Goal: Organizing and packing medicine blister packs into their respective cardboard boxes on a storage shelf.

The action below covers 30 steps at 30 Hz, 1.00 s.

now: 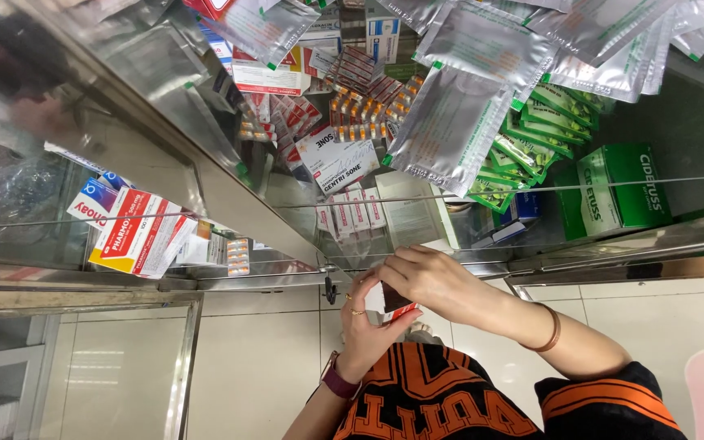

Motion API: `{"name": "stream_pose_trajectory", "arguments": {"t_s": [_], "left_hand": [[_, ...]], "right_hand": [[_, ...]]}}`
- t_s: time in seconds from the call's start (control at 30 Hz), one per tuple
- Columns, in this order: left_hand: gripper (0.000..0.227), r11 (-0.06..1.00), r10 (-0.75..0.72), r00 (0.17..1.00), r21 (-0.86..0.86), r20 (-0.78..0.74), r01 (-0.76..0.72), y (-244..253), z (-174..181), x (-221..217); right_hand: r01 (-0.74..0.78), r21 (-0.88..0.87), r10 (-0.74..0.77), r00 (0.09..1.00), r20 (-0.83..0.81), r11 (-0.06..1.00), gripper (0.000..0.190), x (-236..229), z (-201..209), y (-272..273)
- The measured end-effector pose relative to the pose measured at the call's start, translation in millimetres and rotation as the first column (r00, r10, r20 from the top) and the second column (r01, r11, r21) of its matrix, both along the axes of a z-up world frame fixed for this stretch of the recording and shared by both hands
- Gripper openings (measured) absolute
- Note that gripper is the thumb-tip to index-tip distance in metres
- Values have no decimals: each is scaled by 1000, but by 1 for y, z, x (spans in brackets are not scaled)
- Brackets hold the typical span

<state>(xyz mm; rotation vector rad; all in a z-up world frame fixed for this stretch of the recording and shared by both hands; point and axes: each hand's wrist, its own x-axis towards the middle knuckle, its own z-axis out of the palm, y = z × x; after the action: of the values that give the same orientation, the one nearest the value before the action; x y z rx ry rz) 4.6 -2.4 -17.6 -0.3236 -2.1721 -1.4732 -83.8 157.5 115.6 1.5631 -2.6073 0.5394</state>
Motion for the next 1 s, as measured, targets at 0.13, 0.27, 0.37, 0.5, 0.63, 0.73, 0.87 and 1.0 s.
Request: {"name": "stream_pose_trajectory", "arguments": {"t_s": [0.13,0.27,0.37,0.5,0.63,0.73,0.87,1.0], "left_hand": [[92,996,-55,993,82,107,46,0,-1,6],[97,995,-93,994,39,54,91,1,1,3],[96,994,-107,994,25,19,107,1,2,4],[96,990,-132,991,48,-20,132,3,4,2],[95,992,-110,994,59,-23,111,3,9,2],[94,989,-122,992,84,-12,122,3,9,2],[94,991,-119,993,60,-7,119,3,10,2],[94,991,-127,991,36,-39,129,0,11,1]], "right_hand": [[-9,-42,19,970,241,999,34,-5,0,3],[65,-84,-33,941,338,994,36,-7,25,9],[82,-60,-58,943,328,995,29,-6,23,9],[58,-21,-52,972,230,998,32,-4,3,8],[112,-25,-103,965,242,993,32,-3,5,8],[130,45,-137,950,281,990,28,-5,8,7],[131,132,-164,946,279,983,29,-8,2,7],[119,63,-134,928,348,991,35,-26,11,15]]}}
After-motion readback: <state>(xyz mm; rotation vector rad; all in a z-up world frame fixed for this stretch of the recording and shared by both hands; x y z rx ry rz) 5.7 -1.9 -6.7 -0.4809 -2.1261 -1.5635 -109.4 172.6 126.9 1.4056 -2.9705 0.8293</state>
